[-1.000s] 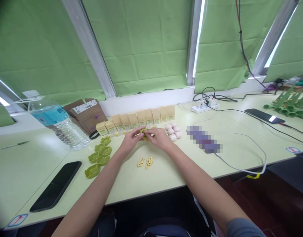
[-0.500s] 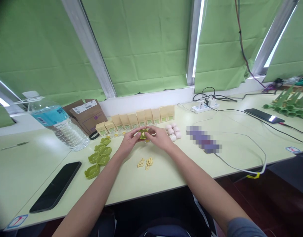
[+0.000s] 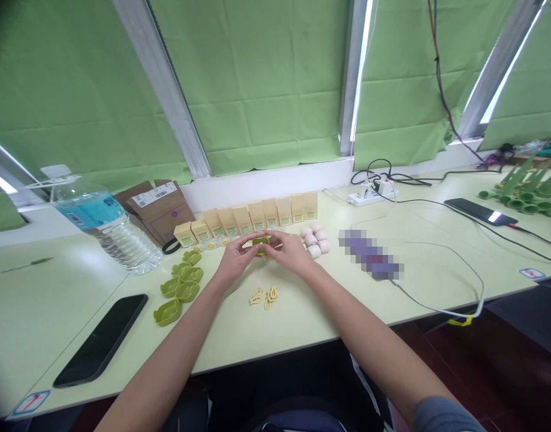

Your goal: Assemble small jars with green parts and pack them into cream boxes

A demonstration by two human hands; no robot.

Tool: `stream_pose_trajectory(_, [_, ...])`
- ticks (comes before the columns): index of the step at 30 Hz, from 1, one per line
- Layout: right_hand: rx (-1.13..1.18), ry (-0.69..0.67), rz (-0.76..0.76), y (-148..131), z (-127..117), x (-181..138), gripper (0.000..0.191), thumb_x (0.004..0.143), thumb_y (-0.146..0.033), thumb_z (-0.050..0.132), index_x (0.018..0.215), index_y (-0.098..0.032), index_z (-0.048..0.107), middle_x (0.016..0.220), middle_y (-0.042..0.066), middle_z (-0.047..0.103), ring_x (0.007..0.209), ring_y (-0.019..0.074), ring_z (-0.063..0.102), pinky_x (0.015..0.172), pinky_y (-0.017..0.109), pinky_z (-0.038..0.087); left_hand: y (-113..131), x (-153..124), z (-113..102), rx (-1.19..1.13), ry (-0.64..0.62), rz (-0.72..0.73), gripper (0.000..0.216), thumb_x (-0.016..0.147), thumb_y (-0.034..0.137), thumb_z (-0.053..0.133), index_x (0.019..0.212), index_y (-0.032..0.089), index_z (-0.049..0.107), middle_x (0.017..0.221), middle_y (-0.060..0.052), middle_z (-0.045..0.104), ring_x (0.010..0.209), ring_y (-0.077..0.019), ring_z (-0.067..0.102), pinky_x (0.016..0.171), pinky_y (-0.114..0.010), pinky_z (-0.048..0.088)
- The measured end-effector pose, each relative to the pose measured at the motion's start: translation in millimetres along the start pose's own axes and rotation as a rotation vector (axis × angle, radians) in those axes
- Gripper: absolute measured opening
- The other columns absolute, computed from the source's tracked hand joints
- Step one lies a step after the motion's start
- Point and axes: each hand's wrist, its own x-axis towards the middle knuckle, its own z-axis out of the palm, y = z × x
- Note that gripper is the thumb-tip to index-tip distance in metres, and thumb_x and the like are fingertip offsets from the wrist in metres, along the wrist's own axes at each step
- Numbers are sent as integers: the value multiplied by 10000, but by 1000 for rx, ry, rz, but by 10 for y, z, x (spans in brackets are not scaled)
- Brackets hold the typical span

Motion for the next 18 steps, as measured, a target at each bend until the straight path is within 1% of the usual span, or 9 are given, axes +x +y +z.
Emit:
stream_pose_trajectory(3, [-20, 10, -5, -7, 8, 0, 338, 865, -284, 660, 1197, -220, 669, 901, 29, 759, 777, 175, 745, 701, 274, 585, -23, 0, 4, 38, 15, 14, 442, 802, 393, 733, 1190, 184, 709, 1060, -92, 750, 823, -201, 716, 793, -341, 570])
stream_pose_trajectory(8, [-61, 31, -4, -32, 16, -2, 294, 837, -219, 655, 1131, -219, 672, 867, 11, 742, 756, 153, 728, 707, 262, 571, -9, -21, 32, 99, 45, 12, 374, 816, 317, 685, 1153, 161, 722, 854, -60, 749, 684, -140, 661, 617, -227, 496])
stream_pose_trajectory(11, [-85, 35, -14, -41, 16, -4, 290, 827, -217, 656, 1116, -220, 670, 862, 9, 736, 755, 152, 721, 713, 265, 565, 24, -38, 52, 112, 55, 2, 362, 811, 304, 679, 1137, 154, 726, 772, -43, 727, 613, -113, 612, 558, -201, 442])
stream_pose_trajectory(18, [-77, 33, -25, -23, 21, -4, 278, 820, -230, 649, 1098, -222, 656, 858, 2, 726, 762, 153, 716, 701, 260, 548, 60, -54, 74, 121, 77, -13, 341, 788, 298, 686, 1092, 156, 745, 695, -21, 686, 504, -73, 493, 472, -180, 332])
